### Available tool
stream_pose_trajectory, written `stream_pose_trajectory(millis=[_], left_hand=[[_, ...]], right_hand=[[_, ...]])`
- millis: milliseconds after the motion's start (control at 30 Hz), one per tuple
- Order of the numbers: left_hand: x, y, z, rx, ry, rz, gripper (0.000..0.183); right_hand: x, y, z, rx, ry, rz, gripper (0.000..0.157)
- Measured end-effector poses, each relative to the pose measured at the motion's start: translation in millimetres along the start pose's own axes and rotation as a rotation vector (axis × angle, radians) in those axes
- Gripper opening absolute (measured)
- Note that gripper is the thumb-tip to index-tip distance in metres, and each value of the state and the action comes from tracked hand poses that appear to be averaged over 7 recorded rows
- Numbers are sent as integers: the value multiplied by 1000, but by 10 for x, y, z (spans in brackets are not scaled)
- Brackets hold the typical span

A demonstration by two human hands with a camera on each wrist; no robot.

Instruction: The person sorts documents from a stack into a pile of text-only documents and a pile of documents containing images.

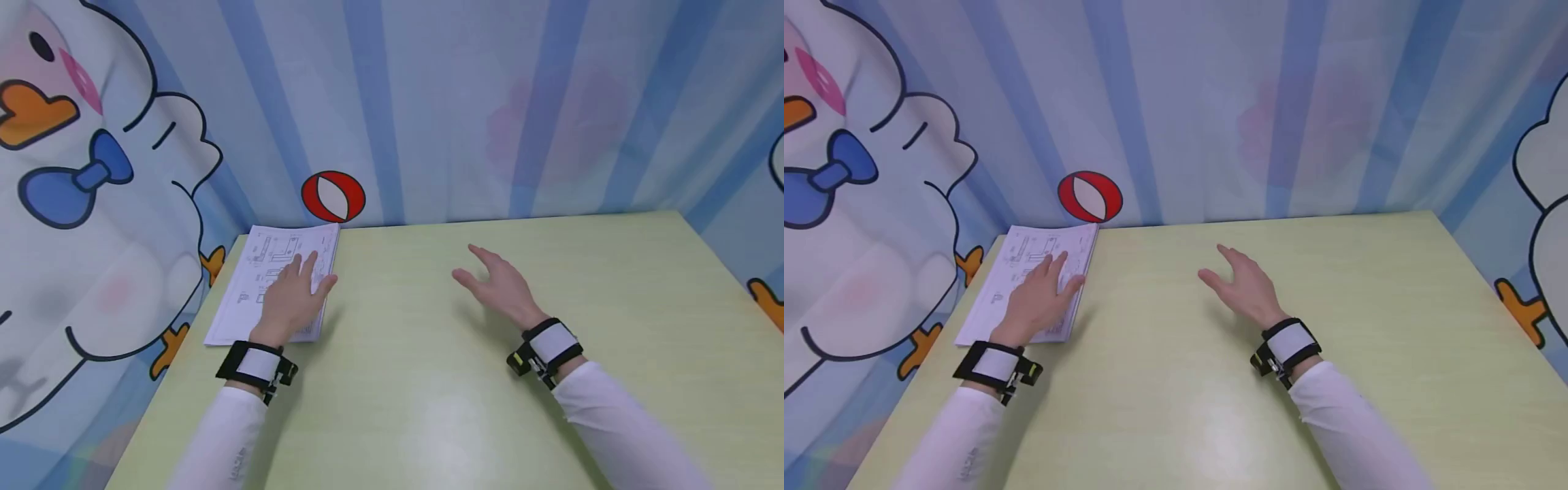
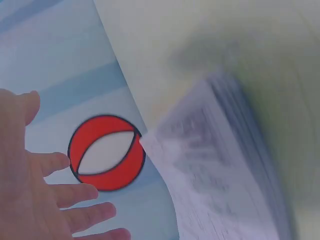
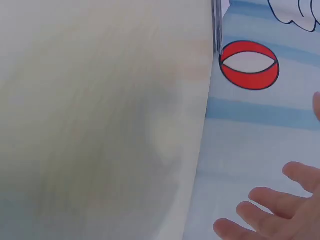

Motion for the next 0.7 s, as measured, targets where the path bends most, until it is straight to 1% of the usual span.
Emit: stream_pose_trajectory(millis=[133, 267, 367, 467, 567, 700], left_hand=[[279, 50, -121, 8, 21, -68, 83], [609, 52, -215, 51, 59, -140, 85], [841, 19, -238, 93, 78, -178, 86], [1044, -3, -221, 135, 67, -214, 86], [1173, -10, -195, 174, 53, -223, 83], [1232, -1, -169, 243, 37, -219, 78]], right_hand=[[100, 26, 138, -36, 90, 10, 73], [210, 56, 308, -87, 186, 11, 65], [282, 83, 431, -122, 254, -13, 56], [333, 116, 546, -122, 309, -18, 50], [363, 145, 651, -122, 369, -9, 48], [422, 177, 784, -136, 456, 0, 47]])
Point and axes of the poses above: each hand's wrist, its own y-axis towards the middle knuckle, its own z-axis out of the palm, x = y × z, the point moved 2 cm from there along y, towards the middle knuckle, and after that the axes turned 9 degrees about -z, right-handed, at the moved point
